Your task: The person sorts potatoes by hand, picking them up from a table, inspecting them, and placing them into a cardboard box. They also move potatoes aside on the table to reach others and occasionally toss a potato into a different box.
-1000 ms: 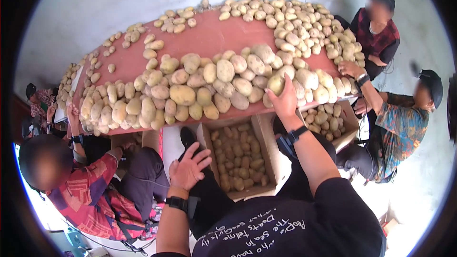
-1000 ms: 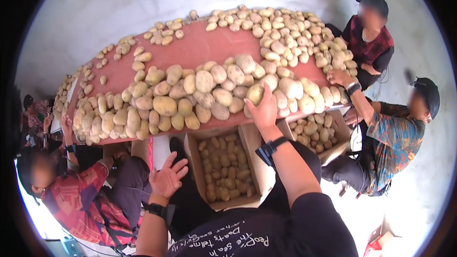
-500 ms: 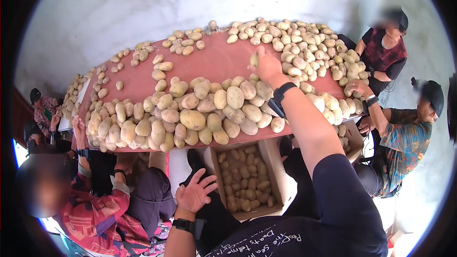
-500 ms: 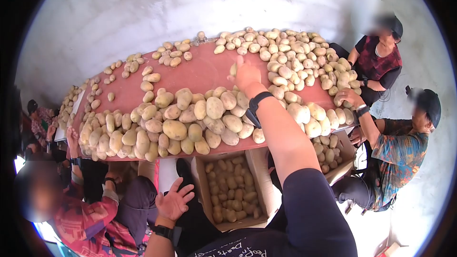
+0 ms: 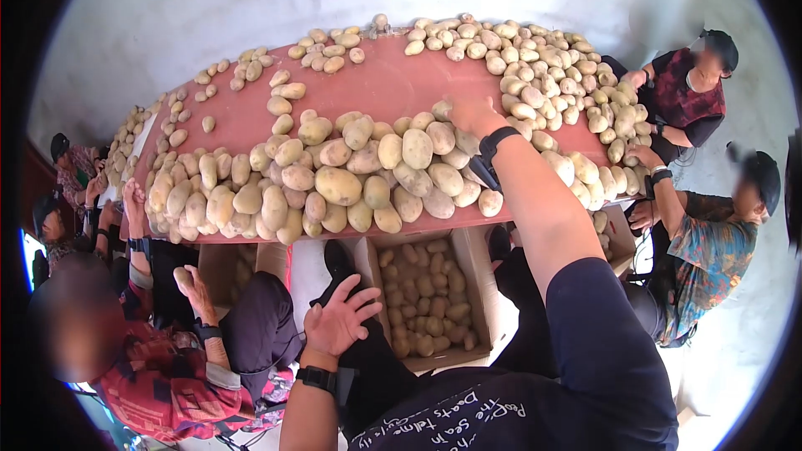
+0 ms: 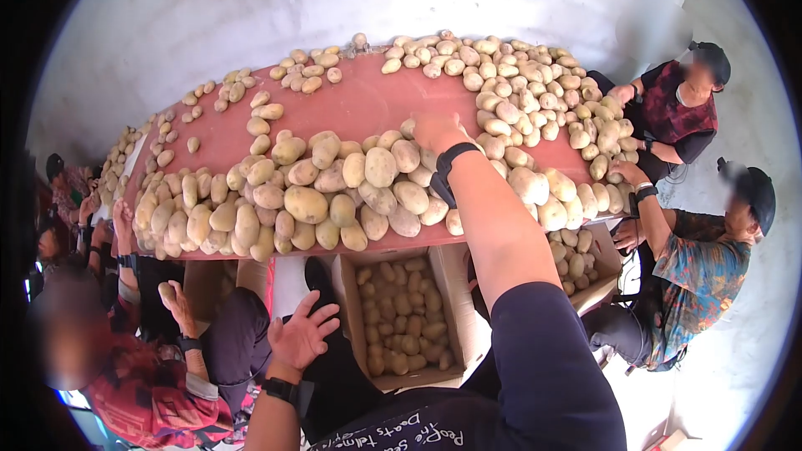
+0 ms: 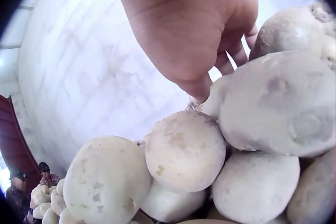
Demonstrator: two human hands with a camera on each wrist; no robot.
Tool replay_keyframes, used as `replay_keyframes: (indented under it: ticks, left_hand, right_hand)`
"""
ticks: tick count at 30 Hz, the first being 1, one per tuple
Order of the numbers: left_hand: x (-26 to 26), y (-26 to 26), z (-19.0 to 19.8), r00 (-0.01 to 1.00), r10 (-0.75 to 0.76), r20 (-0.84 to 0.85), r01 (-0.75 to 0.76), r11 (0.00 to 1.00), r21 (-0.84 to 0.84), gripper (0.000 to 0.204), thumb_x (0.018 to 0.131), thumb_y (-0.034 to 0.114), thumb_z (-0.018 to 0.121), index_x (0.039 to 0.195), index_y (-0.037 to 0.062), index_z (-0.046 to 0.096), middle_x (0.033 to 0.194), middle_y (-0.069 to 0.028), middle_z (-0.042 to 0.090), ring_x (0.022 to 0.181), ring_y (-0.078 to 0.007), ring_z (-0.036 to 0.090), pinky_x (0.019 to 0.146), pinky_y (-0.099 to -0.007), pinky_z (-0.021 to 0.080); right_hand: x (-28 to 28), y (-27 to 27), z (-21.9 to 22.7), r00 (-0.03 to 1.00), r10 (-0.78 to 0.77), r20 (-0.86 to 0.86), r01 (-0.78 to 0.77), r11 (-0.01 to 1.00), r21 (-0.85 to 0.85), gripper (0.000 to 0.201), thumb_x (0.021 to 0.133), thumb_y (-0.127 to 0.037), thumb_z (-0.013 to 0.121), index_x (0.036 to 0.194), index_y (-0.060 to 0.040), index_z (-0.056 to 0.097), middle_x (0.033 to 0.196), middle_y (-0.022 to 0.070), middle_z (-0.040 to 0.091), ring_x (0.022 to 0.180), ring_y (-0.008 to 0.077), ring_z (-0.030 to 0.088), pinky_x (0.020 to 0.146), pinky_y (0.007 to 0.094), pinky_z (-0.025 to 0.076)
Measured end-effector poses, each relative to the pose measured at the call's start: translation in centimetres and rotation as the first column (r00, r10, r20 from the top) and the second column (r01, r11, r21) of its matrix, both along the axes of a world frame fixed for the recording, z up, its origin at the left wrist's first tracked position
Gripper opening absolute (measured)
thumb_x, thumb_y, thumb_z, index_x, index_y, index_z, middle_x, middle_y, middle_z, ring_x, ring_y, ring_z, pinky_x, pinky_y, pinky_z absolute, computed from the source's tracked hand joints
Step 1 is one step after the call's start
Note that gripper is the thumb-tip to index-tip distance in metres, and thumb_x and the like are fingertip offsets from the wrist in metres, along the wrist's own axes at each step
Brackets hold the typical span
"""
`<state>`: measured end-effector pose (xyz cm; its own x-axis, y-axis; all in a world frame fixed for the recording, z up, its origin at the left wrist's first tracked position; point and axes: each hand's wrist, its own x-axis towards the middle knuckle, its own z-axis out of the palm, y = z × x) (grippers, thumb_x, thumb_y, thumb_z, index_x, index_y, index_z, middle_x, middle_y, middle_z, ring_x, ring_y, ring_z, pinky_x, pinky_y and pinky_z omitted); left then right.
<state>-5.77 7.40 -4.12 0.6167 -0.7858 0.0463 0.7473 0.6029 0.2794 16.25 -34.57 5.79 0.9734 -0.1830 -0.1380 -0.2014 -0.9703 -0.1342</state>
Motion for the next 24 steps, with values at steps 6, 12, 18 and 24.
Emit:
replay_keyframes:
  ticks: [6,12,18,24]
  left_hand:
    - [0.0,-0.6,0.0,1.0,0.015,0.016,-0.015,0.999,0.046,0.093,0.083,0.051,0.065,0.152,0.0092,0.018,0.148,-0.0268,0.032,0.131,-0.0398,0.043,0.079,-0.0424,0.058]
    - [-0.4,0.2,0.1,0.999,0.043,0.01,-0.043,0.999,0.025,0.092,0.085,0.05,0.065,0.153,0.0109,0.016,0.148,-0.0266,0.03,0.132,-0.0383,0.042,0.077,-0.0394,0.059]
    - [-0.3,0.9,0.1,0.998,0.029,-0.06,-0.03,0.999,-0.012,0.09,0.085,0.046,0.068,0.153,0.0154,0.018,0.149,-0.025,0.029,0.132,-0.0388,0.042,0.076,-0.0415,0.058]
    - [-0.5,1.9,-0.3,0.993,0.051,-0.107,-0.053,0.999,-0.01,0.093,0.082,0.05,0.07,0.152,0.012,0.021,0.148,-0.0285,0.029,0.132,-0.043,0.041,0.074,-0.0453,0.059]
  right_hand:
    - [-3.2,0.5,1.5,0.948,0.158,0.275,-0.153,0.987,-0.042,0.035,0.093,-0.033,0.054,0.117,-0.0109,0.065,0.107,0.0147,0.068,0.105,0.0316,0.063,0.093,0.0493,0.044]
    - [-15.5,5.5,0.6,0.838,0.454,0.303,-0.536,0.576,0.617,0.026,0.093,-0.023,0.06,0.111,-0.0064,0.067,0.102,0.0102,0.07,0.096,0.0206,0.065,0.086,0.0337,0.05]
    - [-20.6,7.0,-16.7,0.675,0.607,-0.419,-0.334,0.758,0.56,0.03,0.089,-0.026,0.061,0.108,-0.0036,0.068,0.106,0.0118,0.07,0.1,0.0257,0.066,0.087,0.0363,0.05]
    - [-22.2,10.5,-31.7,0.797,0.331,-0.506,-0.324,0.94,0.104,0.031,0.087,-0.02,0.057,0.113,-0.0079,0.068,0.121,0.0168,0.062,0.116,0.035,0.055,0.091,0.0515,0.046]
